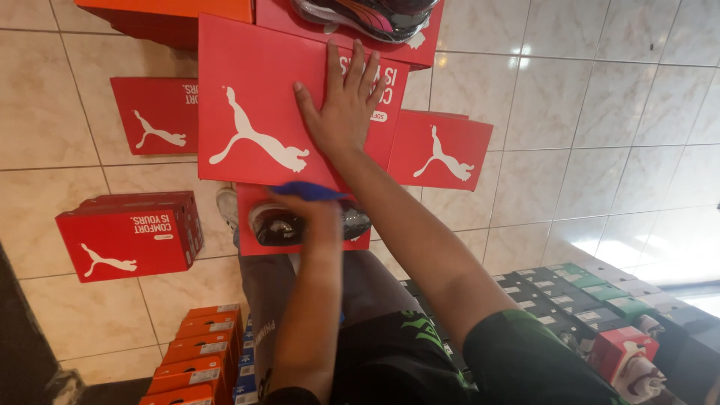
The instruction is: Wiping down the surface and interior of shoe boxes with a cloth in a storage area.
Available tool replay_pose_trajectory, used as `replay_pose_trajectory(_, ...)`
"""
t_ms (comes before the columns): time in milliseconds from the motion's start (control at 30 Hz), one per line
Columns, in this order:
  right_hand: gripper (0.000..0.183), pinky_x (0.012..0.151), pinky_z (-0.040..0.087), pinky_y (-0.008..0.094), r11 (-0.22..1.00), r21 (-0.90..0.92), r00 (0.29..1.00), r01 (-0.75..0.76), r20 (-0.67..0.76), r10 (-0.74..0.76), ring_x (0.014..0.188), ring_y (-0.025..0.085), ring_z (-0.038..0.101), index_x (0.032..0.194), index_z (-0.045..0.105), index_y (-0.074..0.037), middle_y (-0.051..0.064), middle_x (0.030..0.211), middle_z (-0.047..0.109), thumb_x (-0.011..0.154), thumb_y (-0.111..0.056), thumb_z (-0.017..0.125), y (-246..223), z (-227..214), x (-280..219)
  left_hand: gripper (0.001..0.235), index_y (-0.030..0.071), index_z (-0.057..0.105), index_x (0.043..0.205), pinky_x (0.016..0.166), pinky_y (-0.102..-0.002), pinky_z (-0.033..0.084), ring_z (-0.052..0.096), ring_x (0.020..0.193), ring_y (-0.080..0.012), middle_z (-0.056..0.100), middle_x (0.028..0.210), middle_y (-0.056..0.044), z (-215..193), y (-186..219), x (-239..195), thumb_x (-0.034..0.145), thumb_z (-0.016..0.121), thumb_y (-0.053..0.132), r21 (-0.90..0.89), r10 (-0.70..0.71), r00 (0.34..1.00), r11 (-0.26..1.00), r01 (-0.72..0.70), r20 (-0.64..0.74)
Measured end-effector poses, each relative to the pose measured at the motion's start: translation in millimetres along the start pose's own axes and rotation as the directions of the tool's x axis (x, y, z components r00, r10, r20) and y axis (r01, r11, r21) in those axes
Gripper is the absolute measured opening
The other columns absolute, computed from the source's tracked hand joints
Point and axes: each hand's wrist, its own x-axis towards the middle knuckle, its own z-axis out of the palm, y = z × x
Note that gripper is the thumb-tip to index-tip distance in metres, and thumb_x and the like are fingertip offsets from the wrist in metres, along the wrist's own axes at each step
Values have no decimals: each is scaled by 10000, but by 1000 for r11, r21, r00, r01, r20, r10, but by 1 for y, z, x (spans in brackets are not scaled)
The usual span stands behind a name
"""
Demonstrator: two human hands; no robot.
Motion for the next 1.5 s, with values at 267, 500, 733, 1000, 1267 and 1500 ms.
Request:
replay_pose_trajectory(267, 840, 1306, 27, 600, 1000, -11, 999, 28, 37, -27, 1604, 361, -36, 1663, 254, -237, 99, 1739, 91, 1018, -738, 447, 9, 5, 4, 1043, 181, 387, 1581, 1225, -452, 311, 416, 1445, -331, 446, 1599, -71, -32, -24, -26, 711, 594, 718, 46, -227, 974, 973, 228, -10)
replay_pose_trajectory(500, 807, 1320, 22, 585, 1000, -9, 1000, 11, -15, -11, 1621, 356, 19, 1661, 258, -258, 86, 1739, 135, 1038, -707, 506, 9, 5, 2, 915, 195, 456, 1528, 1192, -490, 361, 477, 1394, -351, 509, 1548, -81, 34, 48, 4, 770, 522, 703, 115, -163, 986, 979, 166, -33)
replay_pose_trajectory(733, 792, 1317, 59, 594, 999, -44, 998, 20, -50, -23, 1610, 364, 53, 1648, 292, -239, 94, 1723, 162, 1042, -695, 523, 10, 7, 4, 828, 206, 510, 1486, 1165, -521, 402, 525, 1354, -367, 559, 1507, -89, 51, 26, -50, 818, 465, 692, 177, -150, 988, 972, 156, -43)
replay_pose_trajectory(1000, 793, 1318, 53, 597, 999, -38, 998, 11, -54, -14, 1613, 362, 53, 1647, 290, -242, 92, 1724, 162, 1036, -694, 515, 9, 5, 2, 866, 212, 552, 1459, 1128, -577, 423, 531, 1368, -379, 585, 1496, -85, 27, 3, -55, 816, 362, 761, 281, -306, 943, 901, 331, -131)
replay_pose_trajectory(1267, 799, 1308, 37, 571, 999, -32, 1000, -7, -7, 7, 1599, 367, 18, 1658, 272, -226, 100, 1728, 123, 1042, -681, 500, 4, -3, 2, 370, 154, 719, 1096, 905, -482, 535, 664, 1026, -310, 714, 1057, -73, 99, 108, 10, 870, 597, 421, 224, -111, 984, 972, 77, 142)
replay_pose_trajectory(1500, 784, 1306, 48, 598, 1000, -6, 1000, 5, -30, -5, 1594, 375, 21, 1649, 309, -201, 113, 1717, 160, 1040, -610, 585, 2, -5, -3, 639, 447, 497, 1495, 811, -350, 522, 731, 891, -218, 796, 1001, 35, 172, 202, -28, 860, 469, 514, 436, -253, 683, -608, -663, 685)
